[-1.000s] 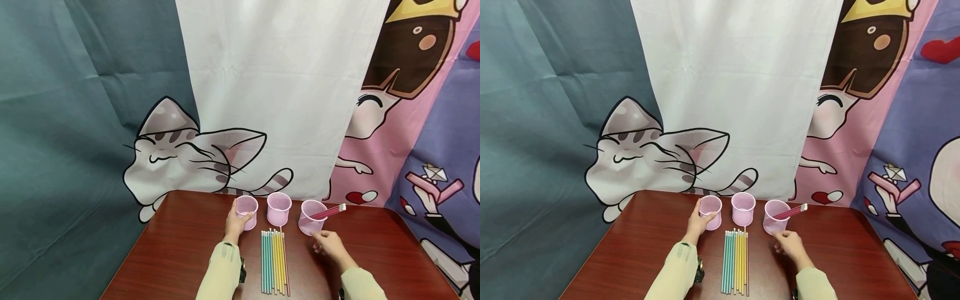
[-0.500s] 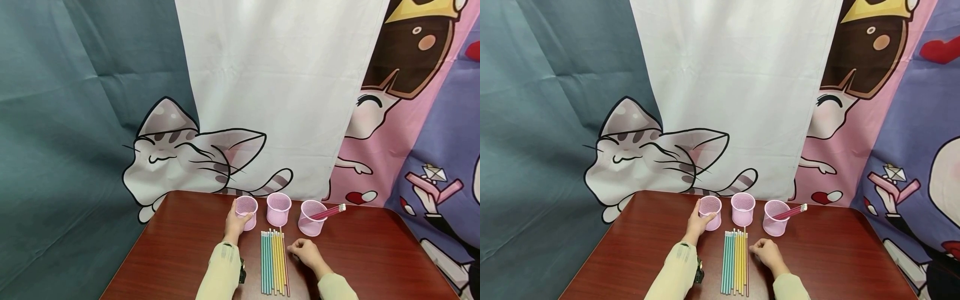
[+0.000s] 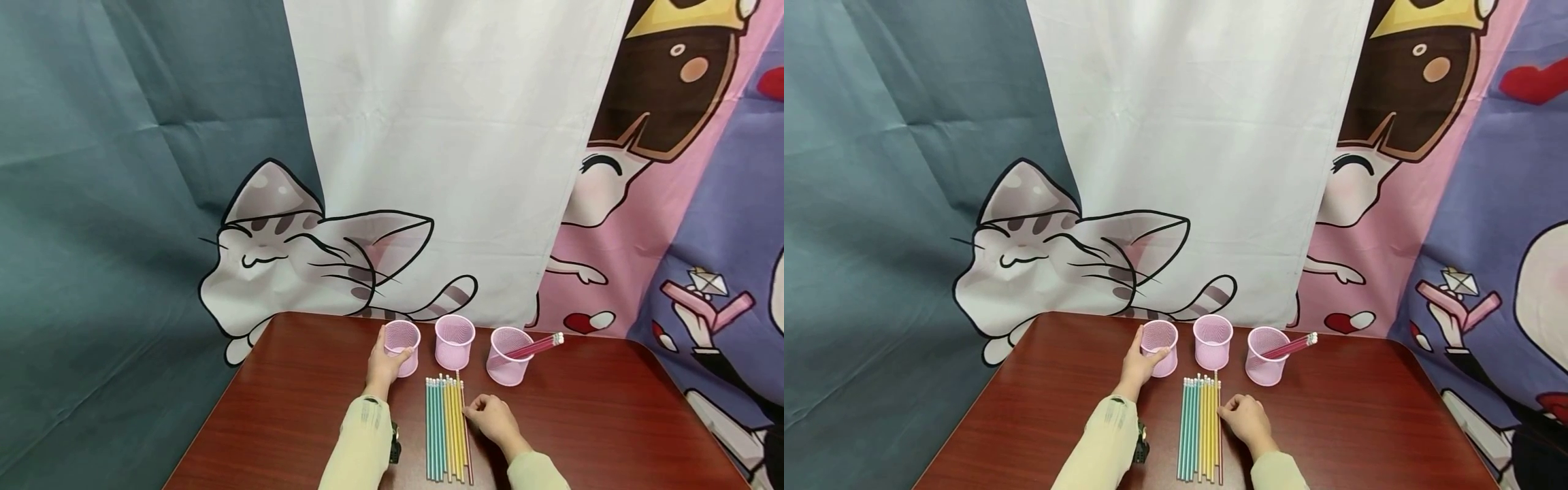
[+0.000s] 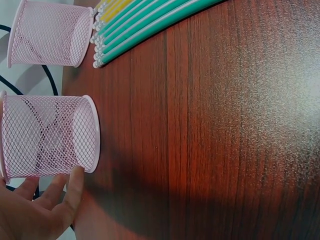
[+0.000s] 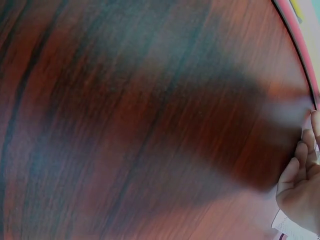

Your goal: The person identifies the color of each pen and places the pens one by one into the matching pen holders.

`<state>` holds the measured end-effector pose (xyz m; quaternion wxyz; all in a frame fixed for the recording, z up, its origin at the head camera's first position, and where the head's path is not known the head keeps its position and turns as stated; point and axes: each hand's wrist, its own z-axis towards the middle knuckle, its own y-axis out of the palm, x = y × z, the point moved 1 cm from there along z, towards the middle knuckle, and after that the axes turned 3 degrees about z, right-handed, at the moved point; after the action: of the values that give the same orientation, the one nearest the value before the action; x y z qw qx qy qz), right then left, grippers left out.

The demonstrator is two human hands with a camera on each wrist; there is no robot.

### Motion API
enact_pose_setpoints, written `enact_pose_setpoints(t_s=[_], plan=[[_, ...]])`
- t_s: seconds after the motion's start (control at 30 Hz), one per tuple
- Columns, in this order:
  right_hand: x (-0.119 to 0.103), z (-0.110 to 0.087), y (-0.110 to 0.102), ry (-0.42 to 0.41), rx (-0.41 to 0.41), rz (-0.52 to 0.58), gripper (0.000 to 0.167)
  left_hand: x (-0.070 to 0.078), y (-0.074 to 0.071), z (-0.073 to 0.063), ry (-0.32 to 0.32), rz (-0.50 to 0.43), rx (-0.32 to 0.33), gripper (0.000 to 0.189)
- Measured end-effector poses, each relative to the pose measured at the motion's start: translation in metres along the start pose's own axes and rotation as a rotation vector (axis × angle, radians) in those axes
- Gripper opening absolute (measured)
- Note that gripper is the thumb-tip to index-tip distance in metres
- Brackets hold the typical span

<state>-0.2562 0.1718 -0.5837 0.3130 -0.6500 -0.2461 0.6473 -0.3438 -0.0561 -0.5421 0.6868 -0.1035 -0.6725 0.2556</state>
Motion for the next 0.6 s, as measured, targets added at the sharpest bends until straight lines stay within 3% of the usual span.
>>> enact_pose_setpoints(t_s=[0.6], plan=[[0.0005, 0.0007, 0.0046, 0.028, 0.018, -0.079, 0.023, 0.0011, -0.0005, -0.0001, 0.002, 0.014, -0.001, 0.087]])
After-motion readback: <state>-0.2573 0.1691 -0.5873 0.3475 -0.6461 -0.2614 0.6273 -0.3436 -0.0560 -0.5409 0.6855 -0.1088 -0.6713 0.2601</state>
